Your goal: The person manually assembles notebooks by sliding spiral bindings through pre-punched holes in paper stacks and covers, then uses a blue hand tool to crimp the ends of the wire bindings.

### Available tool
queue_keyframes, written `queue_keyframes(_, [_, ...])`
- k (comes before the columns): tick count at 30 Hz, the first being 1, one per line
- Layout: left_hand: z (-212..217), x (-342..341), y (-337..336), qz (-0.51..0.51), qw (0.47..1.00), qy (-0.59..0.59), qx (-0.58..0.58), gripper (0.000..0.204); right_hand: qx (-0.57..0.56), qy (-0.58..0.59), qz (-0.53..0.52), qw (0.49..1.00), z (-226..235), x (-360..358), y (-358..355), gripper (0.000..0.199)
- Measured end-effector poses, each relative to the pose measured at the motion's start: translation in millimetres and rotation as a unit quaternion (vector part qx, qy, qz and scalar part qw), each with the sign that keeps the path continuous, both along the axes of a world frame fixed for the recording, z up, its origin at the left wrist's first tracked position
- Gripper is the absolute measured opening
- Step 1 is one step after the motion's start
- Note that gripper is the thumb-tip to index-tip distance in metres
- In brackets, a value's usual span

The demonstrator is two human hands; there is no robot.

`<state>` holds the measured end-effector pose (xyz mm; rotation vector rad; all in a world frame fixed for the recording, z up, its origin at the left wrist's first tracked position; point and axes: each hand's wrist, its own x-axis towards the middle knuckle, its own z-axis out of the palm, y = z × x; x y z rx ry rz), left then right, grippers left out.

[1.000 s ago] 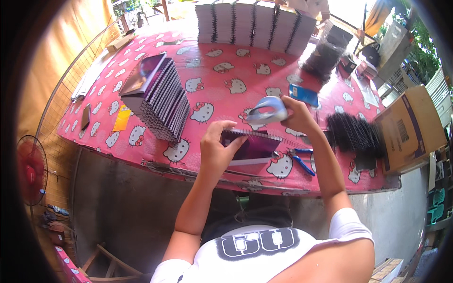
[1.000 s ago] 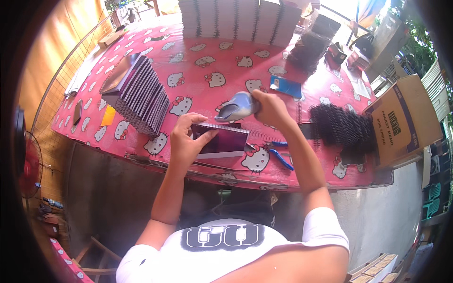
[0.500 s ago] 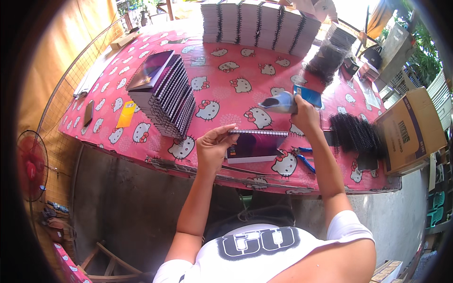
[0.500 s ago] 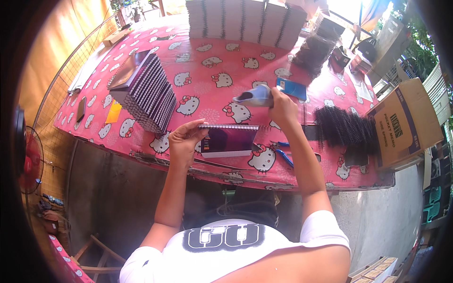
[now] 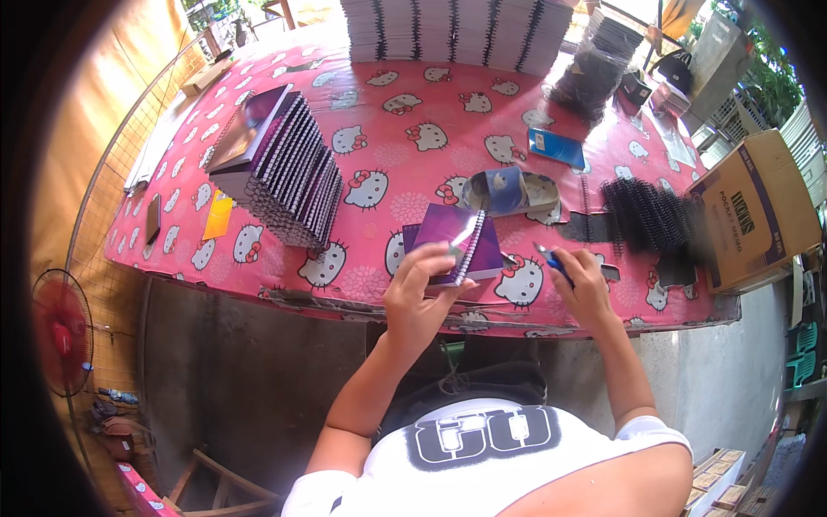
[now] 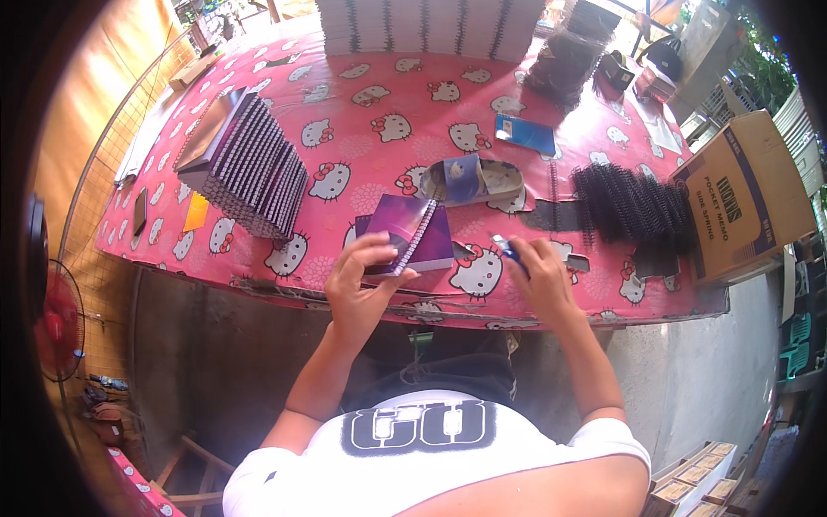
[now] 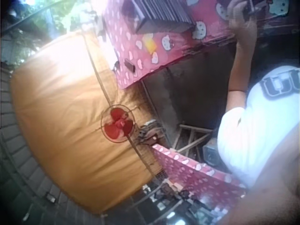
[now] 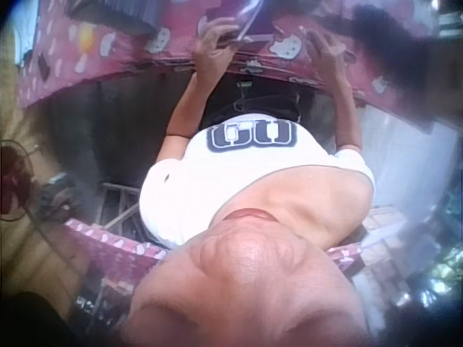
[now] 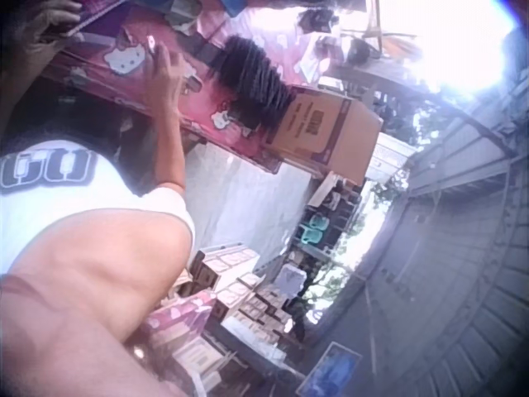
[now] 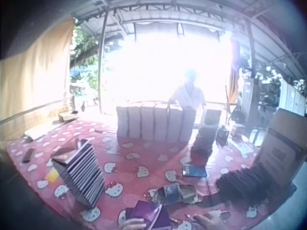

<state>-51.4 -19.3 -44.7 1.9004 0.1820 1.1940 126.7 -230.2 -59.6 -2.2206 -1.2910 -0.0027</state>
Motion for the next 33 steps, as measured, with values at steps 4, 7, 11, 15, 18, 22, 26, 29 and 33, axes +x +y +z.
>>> queue_keyframes(4, [-9, 2, 1, 0.016, 0.999, -0.03, 0.041, 0.025, 0.102, 0.088, 0.1, 0.986, 55, -57, 32, 0.043])
queue_keyframes(7, [-3, 3, 1, 0.02, 0.998, -0.027, 0.044, 0.025, 0.125, 0.027, 0.108, 0.986, 57, -67, 47, 0.043])
queue_keyframes(11, [-6, 2, -4, 0.028, 0.999, -0.033, -0.016, 0.026, 0.124, 0.05, 0.107, 0.985, 54, -73, 50, 0.043])
queue_keyframes(15, [-2, 3, -6, 0.036, 0.998, -0.034, 0.029, 0.026, 0.146, 0.15, 0.109, 0.972, 49, -72, 52, 0.036])
queue_keyframes(18, [11, 0, 2, 0.024, 0.993, -0.05, 0.107, 0.024, 0.16, 0.4, 0.089, 0.898, 35, -74, 48, 0.031])
queue_keyframes(22, [22, 11, 20, 0.045, 0.987, -0.067, 0.142, 0.022, 0.097, 0.489, 0.056, 0.865, 39, -55, 46, 0.027])
queue_keyframes(26, [46, 15, 36, 0.072, 0.988, -0.08, 0.111, 0.027, 0.032, -0.124, -0.052, 0.99, -7, 3, 0, 0.039])
queue_keyframes(29, [59, 8, 39, 0.039, 0.981, -0.027, 0.188, 0.027, 0.124, -0.212, -0.016, 0.969, 51, -21, 47, 0.043])
queue_keyframes(33, [95, -18, 37, 0.058, 0.974, -0.028, 0.217, 0.03, 0.161, -0.14, 0.327, 0.921, 121, -55, 131, 0.048])
